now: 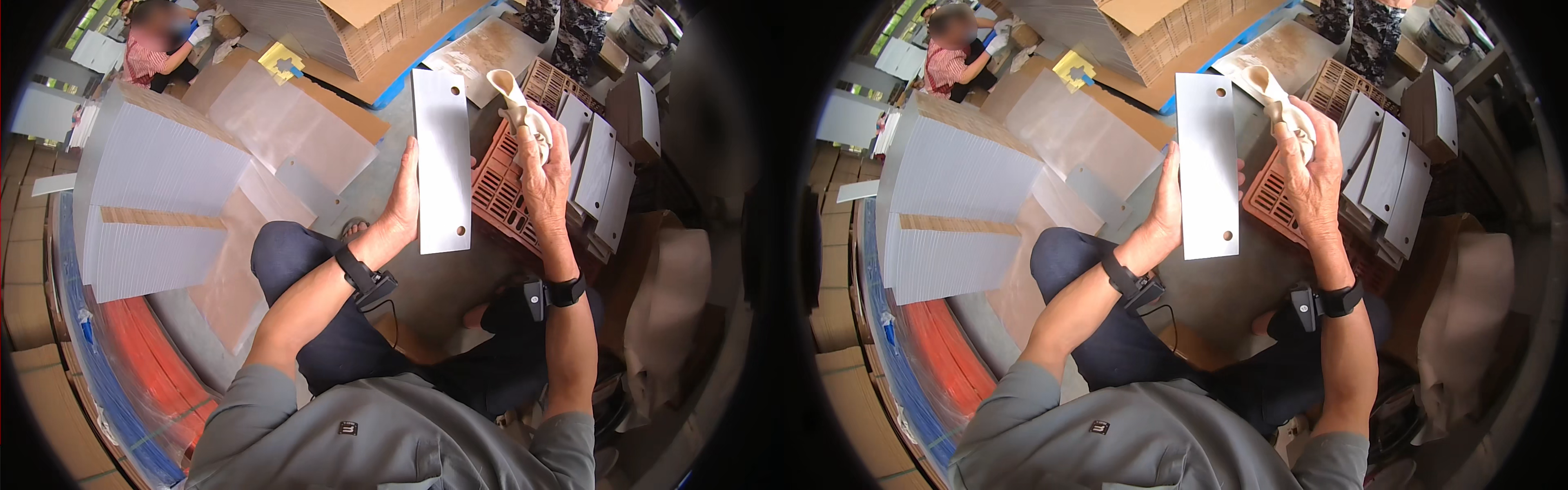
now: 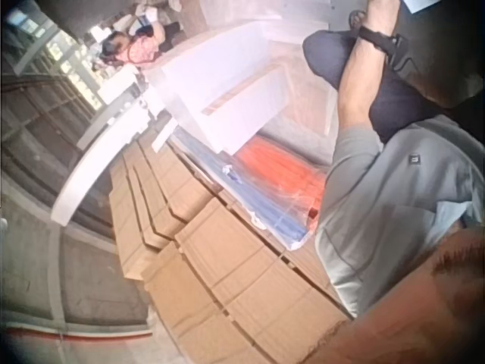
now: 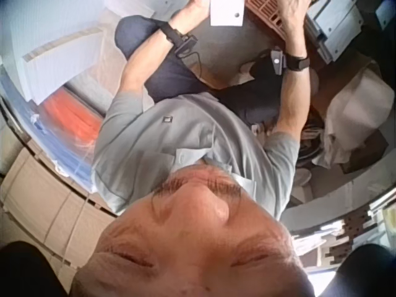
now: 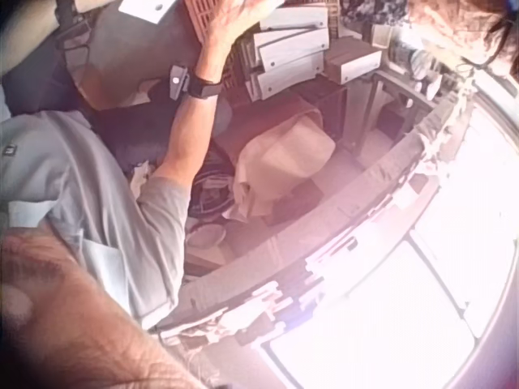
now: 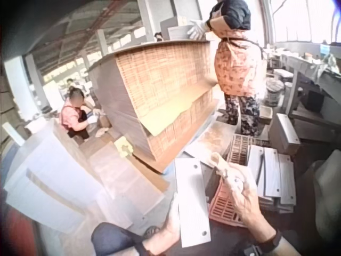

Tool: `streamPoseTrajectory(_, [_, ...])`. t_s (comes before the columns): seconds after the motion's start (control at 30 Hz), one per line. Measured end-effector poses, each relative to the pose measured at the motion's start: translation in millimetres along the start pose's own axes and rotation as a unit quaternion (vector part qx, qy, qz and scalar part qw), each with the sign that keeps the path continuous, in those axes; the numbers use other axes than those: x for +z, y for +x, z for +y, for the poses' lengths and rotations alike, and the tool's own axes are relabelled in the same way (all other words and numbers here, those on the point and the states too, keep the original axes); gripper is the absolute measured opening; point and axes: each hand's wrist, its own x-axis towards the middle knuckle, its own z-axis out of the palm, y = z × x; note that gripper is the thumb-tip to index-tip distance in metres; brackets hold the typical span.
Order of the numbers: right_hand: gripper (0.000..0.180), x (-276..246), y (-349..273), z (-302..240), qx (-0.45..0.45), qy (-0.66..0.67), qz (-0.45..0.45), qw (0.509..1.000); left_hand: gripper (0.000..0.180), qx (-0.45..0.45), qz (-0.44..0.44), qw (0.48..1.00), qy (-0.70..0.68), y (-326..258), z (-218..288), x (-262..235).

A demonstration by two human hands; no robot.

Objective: Wiping and inspecting finished wood or bamboo panels to remove dust and smooth edges in a manufacturing facility.

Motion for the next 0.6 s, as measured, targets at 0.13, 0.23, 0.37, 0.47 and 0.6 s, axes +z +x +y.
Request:
streamPoseTrajectory(0.13, [0.035,24.4,-27.8,-11.1,-0.167,-0.098,-0.154,0.969,0.069,0.051,0.044,0.993,-0.1,20.6,-22.1,6.5])
streamPoseTrajectory(0.23, [0.031,35.5,-64.4,-32.6,-0.247,-0.055,-0.285,0.924,0.085,0.065,0.028,0.987,-0.143,36.9,-2.3,-29.6])
streamPoseTrajectory(0.37, [0.022,25.0,-89.1,-29.8,-0.161,0.027,-0.449,0.879,0.08,0.095,0.136,0.984,-0.067,24.9,26.9,-36.5])
streamPoseTrajectory(0.47, [0.026,3.4,-79.4,-27.3,-0.073,-0.003,-0.459,0.885,0.06,0.137,0.165,0.976,-0.041,12.7,28.3,-22.9])
streamPoseTrajectory(0.6, [0.022,-7.8,-66.5,-12.5,0.027,-0.031,-0.326,0.945,0.047,0.14,0.194,0.97,0.038,5.8,15.2,-31.2])
